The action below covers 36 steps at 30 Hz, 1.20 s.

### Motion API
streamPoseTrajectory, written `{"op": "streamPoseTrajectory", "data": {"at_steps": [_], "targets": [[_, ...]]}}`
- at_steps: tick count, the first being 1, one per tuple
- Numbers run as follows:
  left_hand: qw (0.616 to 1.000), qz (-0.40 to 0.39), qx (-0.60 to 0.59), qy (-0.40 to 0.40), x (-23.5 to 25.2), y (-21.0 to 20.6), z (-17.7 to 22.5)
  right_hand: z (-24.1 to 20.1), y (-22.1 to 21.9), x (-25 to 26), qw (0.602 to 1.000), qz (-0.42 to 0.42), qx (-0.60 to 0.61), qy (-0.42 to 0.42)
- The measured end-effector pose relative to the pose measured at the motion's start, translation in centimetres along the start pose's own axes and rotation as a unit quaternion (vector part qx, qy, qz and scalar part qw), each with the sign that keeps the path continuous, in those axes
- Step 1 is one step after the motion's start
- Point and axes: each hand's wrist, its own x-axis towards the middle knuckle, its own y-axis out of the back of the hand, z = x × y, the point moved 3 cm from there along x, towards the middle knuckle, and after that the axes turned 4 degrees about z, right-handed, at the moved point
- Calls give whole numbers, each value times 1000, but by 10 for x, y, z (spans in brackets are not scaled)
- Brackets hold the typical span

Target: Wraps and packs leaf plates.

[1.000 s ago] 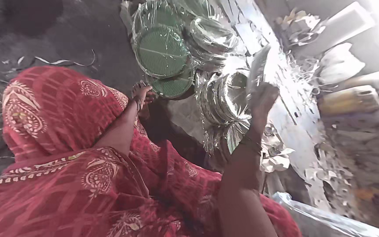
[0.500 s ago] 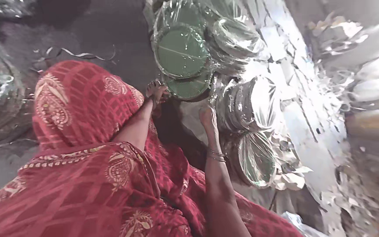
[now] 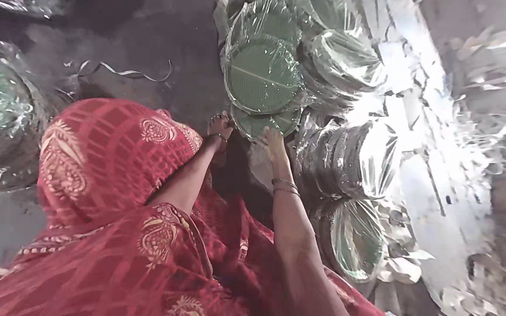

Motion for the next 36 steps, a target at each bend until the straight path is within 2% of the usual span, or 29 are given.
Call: {"op": "streamPoseTrajectory", "data": {"at_steps": [2, 7, 11, 14, 16, 18, 20, 23, 25, 27, 30, 31, 33, 36], "targets": [[999, -14, 26, -16, 3, 1, 0, -7, -6, 31, 995, 33, 85, -26], [994, -27, 98, -49, 11, -6, -7, -19, -33, 70, 973, 90, 197, -79], [999, -35, 20, -27, 4, -5, -8, -33, -48, 93, 953, 131, 255, -92], [999, -41, 1, 2, 3, -8, -8, -48, -47, 101, 947, 158, 259, -108], [998, -36, 49, 12, 2, -9, -8, -52, -48, 105, 950, 158, 248, -105], [995, -14, 103, -7, 4, -8, -7, -58, -52, 105, 971, 139, 175, -85], [992, -1, 123, -23, 6, -7, -1, -56, -53, 99, 981, 119, 133, -81], [996, -34, 43, 69, -6, 13, 15, -30, -59, 76, 976, 110, 169, -87], [988, 65, -85, 110, -9, 15, 9, -14, -61, 65, 965, 108, 215, -106], [962, 156, -178, 135, -20, 19, 1, 6, -59, 44, 954, 117, 243, -131], [938, 185, -258, 141, -24, 16, -9, 40, -44, 21, 949, 146, 247, -128], [935, 180, -273, 139, -26, 16, -9, 44, -39, 10, 951, 145, 251, -107], [952, 132, -244, 127, -39, 20, -8, 45, -27, -15, 964, 143, 219, -53], [968, 113, -218, 55, -37, 15, -11, 20, -3, -54, 977, 135, 163, 5]]}}
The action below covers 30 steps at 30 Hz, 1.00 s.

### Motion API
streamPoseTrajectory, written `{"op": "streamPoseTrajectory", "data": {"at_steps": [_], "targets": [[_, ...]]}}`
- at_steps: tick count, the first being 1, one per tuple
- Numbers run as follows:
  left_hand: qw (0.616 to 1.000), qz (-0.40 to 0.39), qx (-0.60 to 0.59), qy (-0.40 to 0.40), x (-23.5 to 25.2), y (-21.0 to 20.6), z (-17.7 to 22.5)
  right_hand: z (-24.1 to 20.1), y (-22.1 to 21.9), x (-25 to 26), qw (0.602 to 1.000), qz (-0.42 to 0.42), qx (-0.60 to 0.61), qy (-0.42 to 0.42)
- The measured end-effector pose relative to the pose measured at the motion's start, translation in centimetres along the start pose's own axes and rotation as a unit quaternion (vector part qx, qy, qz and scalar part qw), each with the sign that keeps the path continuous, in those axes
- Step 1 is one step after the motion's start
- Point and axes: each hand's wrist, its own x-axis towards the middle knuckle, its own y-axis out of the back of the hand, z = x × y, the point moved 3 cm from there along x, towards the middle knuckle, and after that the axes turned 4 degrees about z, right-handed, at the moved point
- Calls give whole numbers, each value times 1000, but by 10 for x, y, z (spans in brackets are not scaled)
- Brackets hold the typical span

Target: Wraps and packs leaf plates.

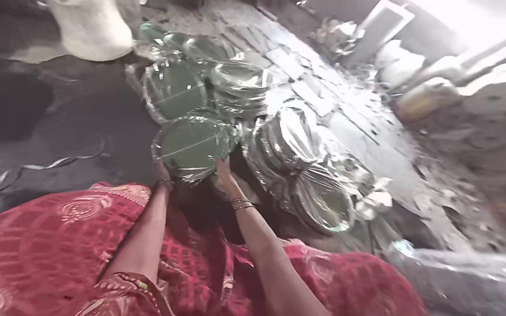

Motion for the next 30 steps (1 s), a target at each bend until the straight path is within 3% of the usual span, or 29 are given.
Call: {"op": "streamPoseTrajectory", "data": {"at_steps": [3, 6, 9, 13, 16, 24, 27, 30], "targets": [[997, -12, -63, -46, -4, -6, 6, -37, 25, -24, 999, -15, -12, 39], [987, -122, -82, -66, -32, -5, 39, -68, 67, -42, 996, -23, -52, 68], [949, -231, -166, -135, -47, -15, 74, -96, 112, -45, 991, -46, -48, 120], [932, -264, -239, -72, -114, -43, 167, -150, 165, -50, 992, -43, 34, 112], [927, -285, -228, -81, -157, -51, 195, -182, 194, -70, 995, -11, 40, 87], [900, -347, -206, -166, -202, -51, 218, -186, 238, -171, 996, 25, 53, 63], [896, -348, -205, -184, -208, -46, 226, -187, 238, -177, 990, 61, 95, 83], [889, -346, -202, -220, -216, -37, 235, -186, 242, -170, 983, 46, 125, 129]]}}
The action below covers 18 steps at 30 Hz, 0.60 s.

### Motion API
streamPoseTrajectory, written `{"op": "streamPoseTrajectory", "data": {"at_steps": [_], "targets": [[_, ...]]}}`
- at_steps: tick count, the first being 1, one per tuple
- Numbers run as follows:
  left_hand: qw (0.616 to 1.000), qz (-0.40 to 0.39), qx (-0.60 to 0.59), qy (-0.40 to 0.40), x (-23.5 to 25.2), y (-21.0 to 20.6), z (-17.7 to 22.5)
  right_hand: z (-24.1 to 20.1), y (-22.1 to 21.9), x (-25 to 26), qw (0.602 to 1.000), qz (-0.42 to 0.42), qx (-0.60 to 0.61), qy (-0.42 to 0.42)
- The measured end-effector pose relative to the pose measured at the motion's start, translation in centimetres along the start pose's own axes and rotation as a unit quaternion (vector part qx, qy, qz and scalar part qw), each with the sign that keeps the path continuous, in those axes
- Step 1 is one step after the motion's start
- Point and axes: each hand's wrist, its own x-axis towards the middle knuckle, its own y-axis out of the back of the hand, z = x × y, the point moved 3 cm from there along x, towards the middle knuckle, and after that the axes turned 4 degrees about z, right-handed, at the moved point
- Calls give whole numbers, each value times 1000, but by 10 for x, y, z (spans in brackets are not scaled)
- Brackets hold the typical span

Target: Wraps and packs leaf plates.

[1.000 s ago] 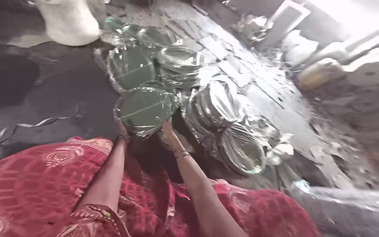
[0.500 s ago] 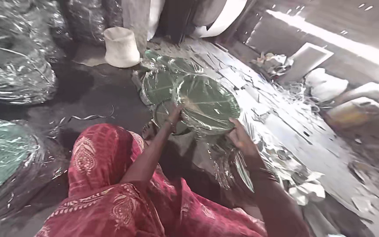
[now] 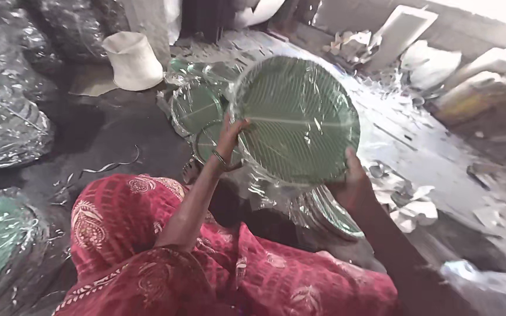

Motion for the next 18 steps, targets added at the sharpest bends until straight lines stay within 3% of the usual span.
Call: {"op": "streamPoseTrajectory", "data": {"at_steps": [3, 11, 18], "targets": [[1000, -8, 8, -23, -4, 1, 6, -6, 8, 5, 1000, 17, 23, 5], [994, -17, -96, 43, -12, 22, 9, -31, 14, 19, 998, 50, 40, 20], [998, -53, -10, 38, -9, 45, -1, -39, 12, 27, 989, -49, -139, 25]]}}
